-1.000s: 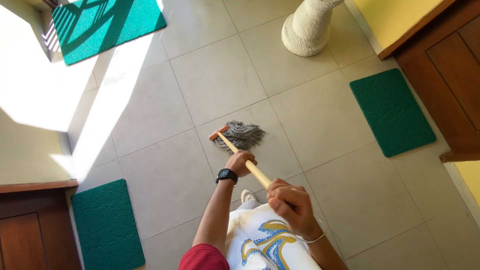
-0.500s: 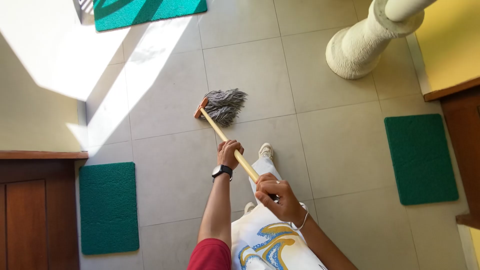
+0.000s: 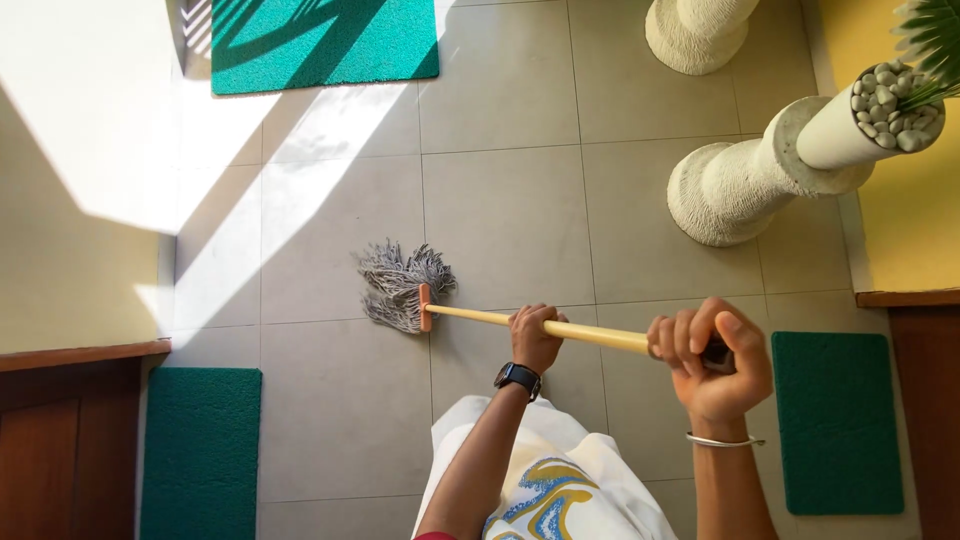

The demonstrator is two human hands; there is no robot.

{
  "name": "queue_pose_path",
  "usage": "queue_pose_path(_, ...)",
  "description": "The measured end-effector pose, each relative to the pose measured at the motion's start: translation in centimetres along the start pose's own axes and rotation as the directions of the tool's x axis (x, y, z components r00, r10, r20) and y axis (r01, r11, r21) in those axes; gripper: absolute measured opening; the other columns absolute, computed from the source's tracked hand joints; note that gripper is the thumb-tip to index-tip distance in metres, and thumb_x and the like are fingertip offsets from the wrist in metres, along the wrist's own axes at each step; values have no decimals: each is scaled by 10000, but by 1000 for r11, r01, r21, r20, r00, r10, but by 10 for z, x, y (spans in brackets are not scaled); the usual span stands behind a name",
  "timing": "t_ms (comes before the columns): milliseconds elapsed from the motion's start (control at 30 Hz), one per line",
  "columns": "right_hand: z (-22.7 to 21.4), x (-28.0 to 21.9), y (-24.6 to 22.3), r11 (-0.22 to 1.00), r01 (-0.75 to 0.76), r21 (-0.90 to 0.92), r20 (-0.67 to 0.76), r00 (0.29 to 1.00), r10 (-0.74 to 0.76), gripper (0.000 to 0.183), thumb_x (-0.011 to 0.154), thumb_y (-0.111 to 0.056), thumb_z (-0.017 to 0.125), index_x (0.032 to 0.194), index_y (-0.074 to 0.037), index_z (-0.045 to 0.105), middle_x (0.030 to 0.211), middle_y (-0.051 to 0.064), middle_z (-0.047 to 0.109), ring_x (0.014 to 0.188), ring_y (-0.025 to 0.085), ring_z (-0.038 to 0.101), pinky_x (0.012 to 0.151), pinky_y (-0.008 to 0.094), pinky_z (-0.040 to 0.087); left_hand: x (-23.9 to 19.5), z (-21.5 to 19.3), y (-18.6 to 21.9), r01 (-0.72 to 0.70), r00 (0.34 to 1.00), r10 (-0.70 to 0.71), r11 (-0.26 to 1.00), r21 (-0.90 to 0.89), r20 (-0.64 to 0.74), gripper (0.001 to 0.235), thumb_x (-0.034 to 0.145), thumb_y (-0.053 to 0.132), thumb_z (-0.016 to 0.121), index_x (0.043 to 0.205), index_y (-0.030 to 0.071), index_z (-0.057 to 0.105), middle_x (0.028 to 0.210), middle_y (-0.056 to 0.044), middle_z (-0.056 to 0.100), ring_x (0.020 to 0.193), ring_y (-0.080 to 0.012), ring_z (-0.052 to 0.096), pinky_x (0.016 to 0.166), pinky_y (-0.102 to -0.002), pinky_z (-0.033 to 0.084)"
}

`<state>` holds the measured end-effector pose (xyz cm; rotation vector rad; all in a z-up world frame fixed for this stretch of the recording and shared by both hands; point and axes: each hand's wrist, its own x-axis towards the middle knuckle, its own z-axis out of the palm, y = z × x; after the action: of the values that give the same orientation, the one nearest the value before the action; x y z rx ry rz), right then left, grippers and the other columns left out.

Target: Mopping the tiled floor in a room with plants and mats.

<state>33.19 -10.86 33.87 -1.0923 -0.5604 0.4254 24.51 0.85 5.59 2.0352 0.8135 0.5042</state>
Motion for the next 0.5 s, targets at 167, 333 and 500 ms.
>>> queue_pose_path(167,36,49,-25,999,40,-13,119,992,-38,156,899,-261,586,877,-125,513,581,-34,427,506,75,308,591,261,382,69,-12,44,-174,982,184,965,-195,38,269,877,105,738,654,95,588,647,43,579,711,-169,526,889,-321,434)
queue_pose_path(333,91,93,-2,953,177,-246,294,950,-100,183,778,-241,583,681,-171,445,500,-34,420,436,111,331,556,284,461,142,-23,20,-304,947,320,916,-261,16,347,870,53,727,644,130,475,599,53,501,659,-152,477,1051,-359,388)
queue_pose_path(500,171,134,34,899,221,-378,468,883,-20,296,681,-217,594,592,-167,317,512,-14,367,492,165,326,588,323,438,210,-95,-8,-391,918,391,920,-14,60,400,938,219,716,602,135,516,551,52,602,606,-124,603,1056,-384,355)
